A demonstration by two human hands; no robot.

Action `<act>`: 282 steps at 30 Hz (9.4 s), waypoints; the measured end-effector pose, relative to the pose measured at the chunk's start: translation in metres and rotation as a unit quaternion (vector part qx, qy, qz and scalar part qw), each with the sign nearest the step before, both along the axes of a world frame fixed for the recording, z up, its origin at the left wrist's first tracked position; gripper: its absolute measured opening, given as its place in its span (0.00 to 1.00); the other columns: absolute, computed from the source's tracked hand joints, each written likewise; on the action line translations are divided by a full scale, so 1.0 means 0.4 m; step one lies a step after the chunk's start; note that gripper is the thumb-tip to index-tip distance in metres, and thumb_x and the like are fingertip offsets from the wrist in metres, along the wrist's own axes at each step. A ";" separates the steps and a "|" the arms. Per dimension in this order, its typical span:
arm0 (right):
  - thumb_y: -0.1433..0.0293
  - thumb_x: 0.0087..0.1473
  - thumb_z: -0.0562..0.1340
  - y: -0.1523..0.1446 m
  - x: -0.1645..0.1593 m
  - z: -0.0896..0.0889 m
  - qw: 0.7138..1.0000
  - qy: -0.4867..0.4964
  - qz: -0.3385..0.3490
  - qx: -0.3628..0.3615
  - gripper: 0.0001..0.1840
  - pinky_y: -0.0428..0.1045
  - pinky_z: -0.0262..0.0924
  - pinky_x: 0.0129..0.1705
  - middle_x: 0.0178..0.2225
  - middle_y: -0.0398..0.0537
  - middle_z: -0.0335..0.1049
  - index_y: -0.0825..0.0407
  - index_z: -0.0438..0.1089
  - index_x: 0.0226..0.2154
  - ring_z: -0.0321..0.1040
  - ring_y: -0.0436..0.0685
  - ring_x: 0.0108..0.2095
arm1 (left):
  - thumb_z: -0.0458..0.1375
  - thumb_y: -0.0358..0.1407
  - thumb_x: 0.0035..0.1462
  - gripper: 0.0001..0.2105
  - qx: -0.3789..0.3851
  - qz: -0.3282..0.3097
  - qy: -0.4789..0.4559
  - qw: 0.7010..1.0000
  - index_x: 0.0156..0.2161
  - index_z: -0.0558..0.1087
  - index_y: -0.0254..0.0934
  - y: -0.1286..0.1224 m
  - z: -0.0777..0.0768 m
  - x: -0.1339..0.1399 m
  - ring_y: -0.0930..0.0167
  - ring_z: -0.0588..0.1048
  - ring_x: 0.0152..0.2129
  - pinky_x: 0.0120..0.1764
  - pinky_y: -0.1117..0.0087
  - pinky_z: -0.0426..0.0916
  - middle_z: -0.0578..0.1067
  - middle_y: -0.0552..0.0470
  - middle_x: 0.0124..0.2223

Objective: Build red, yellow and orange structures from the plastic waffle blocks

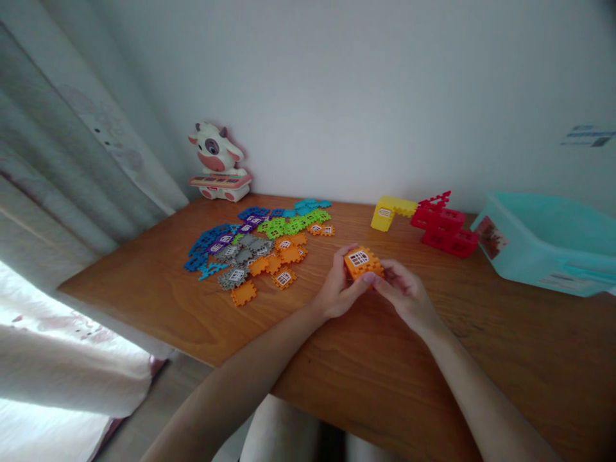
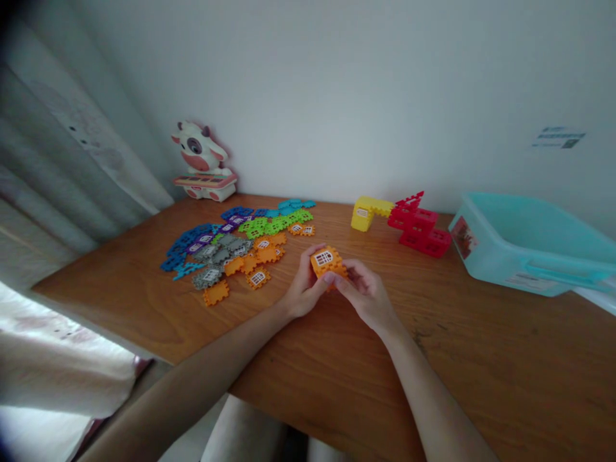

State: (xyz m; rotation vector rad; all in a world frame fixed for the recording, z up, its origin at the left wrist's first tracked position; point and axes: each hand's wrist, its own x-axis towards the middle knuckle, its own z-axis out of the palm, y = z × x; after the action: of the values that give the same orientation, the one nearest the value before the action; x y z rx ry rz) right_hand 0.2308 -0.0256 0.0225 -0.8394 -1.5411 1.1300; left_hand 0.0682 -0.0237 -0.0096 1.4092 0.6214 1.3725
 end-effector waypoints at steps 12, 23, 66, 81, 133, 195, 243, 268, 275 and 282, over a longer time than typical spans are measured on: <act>0.58 0.48 0.75 0.012 0.033 0.009 0.999 0.040 0.027 -0.012 0.29 0.53 0.74 0.45 0.45 0.48 0.81 0.41 0.74 0.53 0.78 0.59 0.43 | 0.61 0.45 0.62 0.30 0.113 0.020 0.112 0.987 0.64 0.56 0.39 0.007 -0.008 -0.021 0.60 0.73 0.52 0.56 0.57 0.69 0.69 0.39 0.59; 0.57 0.48 0.75 0.014 0.034 0.010 1.000 0.015 0.013 -0.006 0.23 0.56 0.74 0.49 0.49 0.49 0.80 0.42 0.78 0.48 0.78 0.61 0.47 | 0.62 0.46 0.61 0.27 0.115 0.050 0.124 0.984 0.61 0.60 0.39 0.003 -0.004 -0.029 0.62 0.76 0.49 0.51 0.59 0.72 0.73 0.41 0.56; 0.49 0.51 0.69 0.025 0.017 -0.013 0.993 -0.093 -0.041 -0.061 0.23 0.58 0.73 0.46 0.38 0.50 0.83 0.47 0.82 0.41 0.79 0.64 0.42 | 0.65 0.46 0.58 0.17 -0.290 -0.133 -0.092 0.943 0.49 0.76 0.41 0.034 0.043 -0.006 0.68 0.76 0.40 0.45 0.63 0.74 0.76 0.48 0.46; 0.51 0.46 0.73 0.016 0.024 0.016 0.994 -0.041 -0.076 -0.067 0.21 0.51 0.74 0.30 0.32 0.50 0.81 0.50 0.82 0.36 0.74 0.55 0.26 | 0.66 0.42 0.58 0.25 -0.157 -0.164 -0.040 0.973 0.61 0.71 0.46 0.037 0.031 -0.026 0.60 0.76 0.52 0.53 0.55 0.73 0.75 0.45 0.59; 0.51 0.51 0.71 0.030 0.017 -0.018 0.998 -0.013 -0.051 -0.047 0.20 0.58 0.71 0.52 0.45 0.50 0.81 0.45 0.79 0.42 0.77 0.61 0.46 | 0.60 0.55 0.59 0.26 -0.101 -0.044 0.026 0.994 0.52 0.78 0.38 0.026 0.019 0.005 0.62 0.78 0.48 0.49 0.62 0.73 0.80 0.44 0.52; 0.60 0.64 0.59 0.014 -0.013 -0.069 0.917 -0.234 -0.236 0.221 0.26 0.64 0.68 0.51 0.49 0.57 0.72 0.46 0.61 0.62 0.71 0.64 0.46 | 0.56 0.39 0.67 0.14 0.185 0.177 0.356 0.899 0.54 0.75 0.41 0.049 0.079 -0.094 0.65 0.79 0.44 0.49 0.64 0.73 0.80 0.45 0.49; 0.64 0.61 0.64 0.046 0.090 -0.049 0.909 -0.332 -0.023 0.250 0.07 0.64 0.67 0.57 0.53 0.54 0.69 0.44 0.78 0.39 0.70 0.65 0.55 | 0.64 0.48 0.58 0.20 0.151 -0.014 0.465 0.872 0.48 0.69 0.39 0.064 0.028 -0.114 0.65 0.74 0.40 0.43 0.64 0.69 0.75 0.48 0.46; 0.66 0.61 0.63 0.012 0.054 -0.005 0.903 -0.357 0.039 0.235 0.06 0.63 0.62 0.62 0.61 0.51 0.70 0.47 0.75 0.33 0.68 0.63 0.60 | 0.63 0.47 0.60 0.14 0.305 -0.007 0.495 0.814 0.42 0.72 0.40 0.049 0.031 -0.102 0.58 0.65 0.59 0.61 0.53 0.63 0.70 0.41 0.57; 0.66 0.61 0.63 0.010 0.049 -0.003 0.907 -0.350 0.040 0.232 0.06 0.64 0.63 0.62 0.60 0.50 0.70 0.46 0.76 0.33 0.68 0.64 0.60 | 0.65 0.48 0.58 0.15 0.232 -0.045 0.452 0.860 0.33 0.69 0.39 0.058 0.021 -0.101 0.60 0.68 0.56 0.58 0.57 0.65 0.71 0.42 0.53; 0.65 0.61 0.62 0.009 0.050 0.006 0.910 -0.344 0.053 0.226 0.07 0.65 0.63 0.61 0.60 0.51 0.70 0.46 0.76 0.33 0.68 0.65 0.60 | 0.65 0.49 0.57 0.16 0.233 -0.064 0.439 0.865 0.33 0.69 0.38 0.060 0.025 -0.112 0.61 0.70 0.52 0.54 0.58 0.69 0.70 0.41 0.52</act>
State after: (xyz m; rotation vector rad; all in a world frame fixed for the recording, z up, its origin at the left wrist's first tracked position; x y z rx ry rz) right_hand 0.2510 -0.0222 0.0250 -0.8787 -2.3389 0.5031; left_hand 0.0236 0.0001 0.0005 2.4581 0.7661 0.7248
